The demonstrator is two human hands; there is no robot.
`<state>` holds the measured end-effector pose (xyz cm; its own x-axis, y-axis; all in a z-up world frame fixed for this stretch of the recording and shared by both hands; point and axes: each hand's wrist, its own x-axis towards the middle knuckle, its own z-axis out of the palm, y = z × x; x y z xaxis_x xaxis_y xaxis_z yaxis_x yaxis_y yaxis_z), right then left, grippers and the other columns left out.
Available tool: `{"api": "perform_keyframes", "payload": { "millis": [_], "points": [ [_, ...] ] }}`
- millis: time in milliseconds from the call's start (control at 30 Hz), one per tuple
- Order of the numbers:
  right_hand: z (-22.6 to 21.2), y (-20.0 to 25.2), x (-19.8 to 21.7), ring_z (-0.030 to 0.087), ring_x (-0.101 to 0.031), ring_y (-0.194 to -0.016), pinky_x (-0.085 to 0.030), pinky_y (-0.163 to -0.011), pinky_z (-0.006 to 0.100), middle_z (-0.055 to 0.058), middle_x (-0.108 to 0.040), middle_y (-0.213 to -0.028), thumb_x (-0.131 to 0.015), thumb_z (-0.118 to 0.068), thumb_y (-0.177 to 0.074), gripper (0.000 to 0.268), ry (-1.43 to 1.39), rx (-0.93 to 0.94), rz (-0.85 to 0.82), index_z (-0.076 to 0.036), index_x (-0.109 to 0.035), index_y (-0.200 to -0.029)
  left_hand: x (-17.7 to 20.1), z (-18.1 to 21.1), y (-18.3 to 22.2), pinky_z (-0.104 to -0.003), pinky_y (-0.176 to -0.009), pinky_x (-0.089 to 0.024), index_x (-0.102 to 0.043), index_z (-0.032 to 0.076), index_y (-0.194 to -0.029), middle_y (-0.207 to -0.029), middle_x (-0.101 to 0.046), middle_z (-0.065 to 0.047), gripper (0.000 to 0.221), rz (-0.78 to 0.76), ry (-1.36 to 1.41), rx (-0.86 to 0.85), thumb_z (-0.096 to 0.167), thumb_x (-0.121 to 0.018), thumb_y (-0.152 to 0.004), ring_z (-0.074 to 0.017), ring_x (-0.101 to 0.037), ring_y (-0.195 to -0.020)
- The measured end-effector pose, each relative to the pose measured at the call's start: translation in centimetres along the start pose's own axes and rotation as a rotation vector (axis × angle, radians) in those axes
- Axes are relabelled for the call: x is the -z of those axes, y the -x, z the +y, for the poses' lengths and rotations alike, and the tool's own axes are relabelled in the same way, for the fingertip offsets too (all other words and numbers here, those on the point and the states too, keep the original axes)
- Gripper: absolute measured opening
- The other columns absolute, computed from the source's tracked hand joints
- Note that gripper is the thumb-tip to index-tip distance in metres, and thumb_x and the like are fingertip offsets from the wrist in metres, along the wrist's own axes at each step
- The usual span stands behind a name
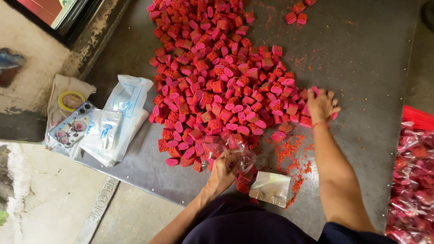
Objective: The person places small red items one by one into small plastic bags by hand and sets the filled bags into a red container.
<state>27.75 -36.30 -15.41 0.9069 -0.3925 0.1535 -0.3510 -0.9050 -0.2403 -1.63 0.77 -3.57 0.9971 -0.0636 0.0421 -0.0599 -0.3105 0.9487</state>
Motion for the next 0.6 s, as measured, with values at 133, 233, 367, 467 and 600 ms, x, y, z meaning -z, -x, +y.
{"api": "perform_keyframes", "payload": {
  "millis": [133,233,367,467,600],
  "points": [
    [2.4,8.9,1.7,0.044,-0.049,-0.116,-0.030,-0.095,0.059,0.015,-0.055,-0.129,-0.067,-0.053,-0.098,0.041,-0.016,0.079,0.207,-0.020,-0.069,-0.123,-0.3,-0.1,0.6,-0.036,-0.086,-0.057,-0.071,0.003,-0.118,-0.118,-0.070,-0.018,0.037,0.046,-0.007,-0.172,-0.008,-0.062,-0.083,-0.0322,-0.069,-0.103],
    [2.7,13.3,4.3,0.042,-0.052,-0.114,-0.032,-0.095,0.058,0.013,-0.057,-0.132,-0.072,-0.051,-0.098,0.039,0.009,0.137,0.250,-0.019,-0.069,-0.122,0.1,0.9,1.2,-0.035,-0.080,-0.059,-0.069,0.004,-0.124,-0.124,-0.066,-0.018,0.040,-0.001,0.071,-0.035,-0.005,-0.062,-0.086,-0.0307,-0.072,-0.095],
    [1.9,16.3,7.3,0.043,-0.054,-0.121,-0.037,-0.099,0.059,0.013,-0.058,-0.134,-0.075,-0.047,-0.096,0.038,-0.031,0.254,0.171,-0.021,-0.070,-0.123,1.1,2.1,1.9,-0.037,-0.085,-0.058,-0.066,0.002,-0.132,-0.127,-0.064,-0.021,0.048,0.061,0.038,-0.191,-0.008,-0.064,-0.084,-0.0334,-0.070,-0.103],
    [0.6,16.3,8.4,0.045,-0.052,-0.125,-0.036,-0.102,0.064,0.013,-0.058,-0.131,-0.079,-0.047,-0.087,0.041,-0.061,0.148,0.075,-0.022,-0.070,-0.119,1.8,2.2,2.6,-0.036,-0.082,-0.059,-0.064,0.001,-0.131,-0.131,-0.063,-0.022,0.049,0.050,0.031,-0.206,-0.007,-0.067,-0.083,-0.0313,-0.072,-0.097],
    [-0.2,16.5,8.2,0.042,-0.059,-0.119,-0.035,-0.102,0.069,0.014,-0.055,-0.138,-0.076,-0.041,-0.085,0.046,-0.093,0.030,-0.041,-0.023,-0.066,-0.127,2.7,1.6,3.5,-0.033,-0.078,-0.060,-0.064,0.002,-0.133,-0.127,-0.064,-0.019,0.047,0.083,0.060,-0.136,-0.006,-0.066,-0.086,-0.0253,-0.075,-0.093]
  ]
}}
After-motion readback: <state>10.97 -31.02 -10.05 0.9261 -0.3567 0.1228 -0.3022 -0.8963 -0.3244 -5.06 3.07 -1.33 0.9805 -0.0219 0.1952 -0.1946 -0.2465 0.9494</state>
